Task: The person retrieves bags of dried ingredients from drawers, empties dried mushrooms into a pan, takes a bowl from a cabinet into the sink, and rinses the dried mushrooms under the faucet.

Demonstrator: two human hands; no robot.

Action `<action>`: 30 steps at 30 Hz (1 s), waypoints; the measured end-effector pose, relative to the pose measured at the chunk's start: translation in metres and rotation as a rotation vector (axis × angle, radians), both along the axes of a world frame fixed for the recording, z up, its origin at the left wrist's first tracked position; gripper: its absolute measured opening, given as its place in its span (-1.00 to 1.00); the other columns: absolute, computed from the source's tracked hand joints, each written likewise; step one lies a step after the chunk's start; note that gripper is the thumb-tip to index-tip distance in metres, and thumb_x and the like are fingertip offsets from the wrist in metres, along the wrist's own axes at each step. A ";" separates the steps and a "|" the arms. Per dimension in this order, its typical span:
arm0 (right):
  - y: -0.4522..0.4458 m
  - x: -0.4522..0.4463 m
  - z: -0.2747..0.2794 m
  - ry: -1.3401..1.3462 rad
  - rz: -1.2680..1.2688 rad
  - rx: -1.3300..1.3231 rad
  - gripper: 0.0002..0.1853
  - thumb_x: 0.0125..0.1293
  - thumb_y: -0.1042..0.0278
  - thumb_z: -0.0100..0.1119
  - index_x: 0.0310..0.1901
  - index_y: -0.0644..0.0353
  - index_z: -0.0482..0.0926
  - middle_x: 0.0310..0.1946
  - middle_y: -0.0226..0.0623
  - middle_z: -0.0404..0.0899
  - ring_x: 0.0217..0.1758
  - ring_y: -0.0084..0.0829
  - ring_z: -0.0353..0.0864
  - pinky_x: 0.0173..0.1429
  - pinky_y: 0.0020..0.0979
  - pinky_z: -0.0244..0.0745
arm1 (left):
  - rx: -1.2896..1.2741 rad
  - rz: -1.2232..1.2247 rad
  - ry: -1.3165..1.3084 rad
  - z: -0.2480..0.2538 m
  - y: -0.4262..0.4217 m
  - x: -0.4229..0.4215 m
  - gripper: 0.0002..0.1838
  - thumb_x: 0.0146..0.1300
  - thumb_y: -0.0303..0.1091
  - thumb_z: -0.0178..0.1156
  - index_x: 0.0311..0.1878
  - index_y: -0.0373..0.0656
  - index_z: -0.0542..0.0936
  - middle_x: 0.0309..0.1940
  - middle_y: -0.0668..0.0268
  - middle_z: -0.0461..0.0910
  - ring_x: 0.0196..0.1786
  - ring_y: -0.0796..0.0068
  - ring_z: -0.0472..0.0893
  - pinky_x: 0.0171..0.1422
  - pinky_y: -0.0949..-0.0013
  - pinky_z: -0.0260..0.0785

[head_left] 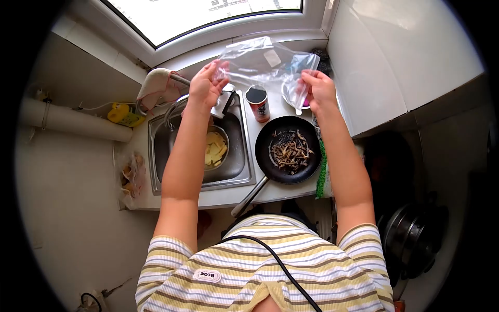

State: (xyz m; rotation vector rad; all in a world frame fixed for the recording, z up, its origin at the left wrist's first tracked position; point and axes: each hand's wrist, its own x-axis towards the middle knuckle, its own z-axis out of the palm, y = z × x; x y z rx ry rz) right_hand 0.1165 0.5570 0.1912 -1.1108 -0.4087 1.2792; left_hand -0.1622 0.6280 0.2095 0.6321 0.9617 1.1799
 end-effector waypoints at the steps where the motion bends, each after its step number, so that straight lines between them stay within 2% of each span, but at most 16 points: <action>1: 0.023 0.000 -0.011 -0.037 -0.010 -0.011 -0.90 0.22 0.51 0.15 -0.24 0.25 0.48 -0.46 -0.25 0.58 -0.47 -0.41 0.60 -0.34 -0.33 0.60 | 0.038 0.097 0.118 -0.001 0.011 0.003 -0.57 0.29 -0.26 0.12 0.18 -0.16 0.35 0.07 0.20 0.41 0.10 0.28 0.39 0.12 0.15 0.30; 3: 0.051 -0.004 -0.027 -0.132 0.056 -0.089 -0.85 0.23 0.42 0.18 -0.20 0.26 0.49 -0.40 -0.25 0.60 -0.43 -0.38 0.62 -0.29 -0.35 0.58 | 0.141 0.206 0.246 0.001 0.012 0.004 -0.43 0.25 -0.25 0.17 0.29 -0.15 0.24 0.17 0.21 0.32 0.20 0.28 0.28 0.21 0.09 0.13; 5: 0.058 -0.005 -0.049 -0.155 0.100 -0.154 -0.80 0.23 0.38 0.19 -0.16 0.27 0.49 -0.38 -0.25 0.61 -0.42 -0.38 0.62 -0.28 -0.36 0.57 | 0.246 0.222 0.327 -0.001 -0.011 0.007 -0.44 0.23 -0.35 0.17 0.28 -0.15 0.25 0.16 0.18 0.31 0.18 0.32 0.30 0.21 0.16 0.15; 6: 0.056 -0.002 -0.059 -0.253 0.117 -0.191 -0.74 0.23 0.33 0.21 -0.12 0.29 0.49 -0.35 -0.25 0.61 -0.41 -0.39 0.62 -0.27 -0.38 0.56 | 0.287 0.229 0.365 -0.004 -0.026 0.006 -0.44 0.21 -0.39 0.17 0.28 -0.15 0.25 0.16 0.18 0.31 0.18 0.34 0.30 0.22 0.19 0.15; 7: 0.053 0.005 -0.066 -0.354 0.134 -0.226 -0.68 0.22 0.29 0.23 -0.07 0.30 0.49 -0.33 -0.25 0.61 -0.40 -0.40 0.61 -0.27 -0.41 0.54 | 0.308 0.230 0.356 -0.009 -0.040 0.003 -0.40 0.16 -0.47 0.18 0.28 -0.21 0.23 0.25 0.11 0.23 0.19 0.38 0.33 0.22 0.37 0.22; 8: 0.041 0.018 -0.073 -0.506 0.088 -0.193 -0.62 0.20 0.29 0.24 -0.01 0.31 0.49 -0.28 -0.22 0.60 -0.37 -0.42 0.61 -0.31 -0.44 0.54 | 0.305 0.231 0.319 -0.018 -0.052 -0.003 -0.42 0.14 -0.52 0.17 0.25 -0.23 0.25 0.22 0.11 0.26 0.17 0.40 0.35 0.24 0.37 0.25; 9: 0.033 0.033 -0.088 -0.571 -0.004 -0.150 -0.74 0.12 0.40 0.22 -0.16 0.32 0.56 -0.35 -0.27 0.61 -0.50 -0.49 0.60 -0.43 -0.50 0.50 | 0.316 0.224 0.325 -0.028 -0.065 -0.008 -0.46 0.14 -0.54 0.16 0.22 -0.25 0.28 0.18 0.13 0.30 0.12 0.42 0.39 0.20 0.39 0.28; 11: 0.008 0.065 -0.105 -0.688 -0.036 -0.130 -0.86 0.08 0.47 0.20 -0.32 0.31 0.61 -0.51 -0.33 0.60 -0.51 -0.53 0.59 -0.46 -0.54 0.48 | 0.290 0.147 0.352 -0.048 -0.096 -0.019 -0.57 0.18 -0.57 0.10 0.15 -0.25 0.35 0.07 0.18 0.40 0.01 0.47 0.46 0.10 0.44 0.35; 14: -0.017 0.082 -0.116 -1.069 0.012 -0.293 -0.87 0.09 0.34 0.20 -0.44 0.23 0.63 -0.55 -0.27 0.62 -0.52 -0.45 0.61 -0.35 -0.43 0.50 | 0.120 -0.135 0.317 -0.089 -0.142 -0.025 -0.78 0.19 -0.51 0.10 -0.08 -0.23 0.50 -0.20 0.27 0.57 -0.24 0.54 0.57 -0.06 0.49 0.42; 15: -0.013 0.084 -0.117 -1.073 0.017 -0.290 -0.87 0.09 0.34 0.20 -0.44 0.23 0.63 -0.55 -0.27 0.62 -0.52 -0.45 0.61 -0.35 -0.43 0.50 | -0.014 -0.250 0.349 -0.102 -0.154 -0.026 -0.83 0.18 -0.47 0.12 -0.15 -0.21 0.53 -0.26 0.30 0.59 -0.25 0.57 0.56 -0.10 0.51 0.41; 17: -0.014 0.080 -0.129 -1.616 -0.034 -0.243 -0.82 0.09 0.28 0.22 -0.45 0.22 0.62 -0.54 -0.20 0.62 -0.50 -0.31 0.62 -0.30 -0.37 0.49 | -0.140 -0.361 0.369 -0.128 -0.176 -0.020 -0.83 0.19 -0.44 0.12 -0.15 -0.20 0.53 -0.27 0.30 0.60 -0.26 0.60 0.55 -0.09 0.50 0.39; 22: -0.048 0.022 -0.092 -1.260 0.007 0.020 -0.83 0.11 0.31 0.22 -0.44 0.24 0.60 -0.54 -0.16 0.61 -0.46 -0.24 0.63 -0.31 -0.33 0.48 | -0.291 -0.465 0.418 -0.176 -0.205 0.002 -0.85 0.20 -0.45 0.11 -0.17 -0.22 0.54 -0.27 0.33 0.60 -0.26 0.60 0.53 -0.08 0.50 0.37; 24: -0.089 0.008 -0.112 -1.285 0.199 0.063 -0.87 0.09 0.35 0.22 -0.43 0.24 0.59 -0.56 -0.17 0.59 -0.46 -0.21 0.61 -0.29 -0.30 0.48 | -0.226 -0.486 0.596 -0.195 -0.215 0.008 -0.87 0.19 -0.48 0.12 -0.19 -0.23 0.55 -0.28 0.35 0.60 -0.26 0.60 0.53 -0.09 0.51 0.36; 26: -0.130 0.007 -0.159 -1.399 0.381 -0.031 -0.81 0.02 0.43 0.27 -0.28 0.18 0.56 -0.39 -0.17 0.56 -0.29 -0.16 0.58 -0.16 -0.24 0.48 | -0.247 -0.498 0.608 -0.196 -0.223 0.010 -0.88 0.19 -0.50 0.10 -0.21 -0.23 0.56 -0.29 0.36 0.60 -0.27 0.60 0.53 -0.12 0.53 0.35; 28: -0.154 -0.002 -0.171 -1.418 0.406 -0.229 -0.64 -0.02 0.41 0.33 -0.12 0.12 0.53 -0.18 -0.15 0.49 -0.16 -0.14 0.54 -0.09 -0.23 0.47 | -0.293 -0.528 0.547 -0.194 -0.226 0.011 -0.88 0.20 -0.50 0.09 -0.20 -0.22 0.56 -0.29 0.36 0.60 -0.26 0.60 0.53 -0.14 0.53 0.36; 30: -0.164 -0.011 -0.174 -1.481 0.401 -0.215 -0.55 -0.04 0.39 0.35 -0.04 0.08 0.50 -0.12 -0.16 0.45 -0.10 -0.14 0.51 -0.06 -0.22 0.46 | -0.302 -0.528 0.548 -0.199 -0.228 0.009 -0.88 0.21 -0.50 0.09 -0.19 -0.23 0.55 -0.29 0.35 0.60 -0.27 0.59 0.54 -0.15 0.53 0.37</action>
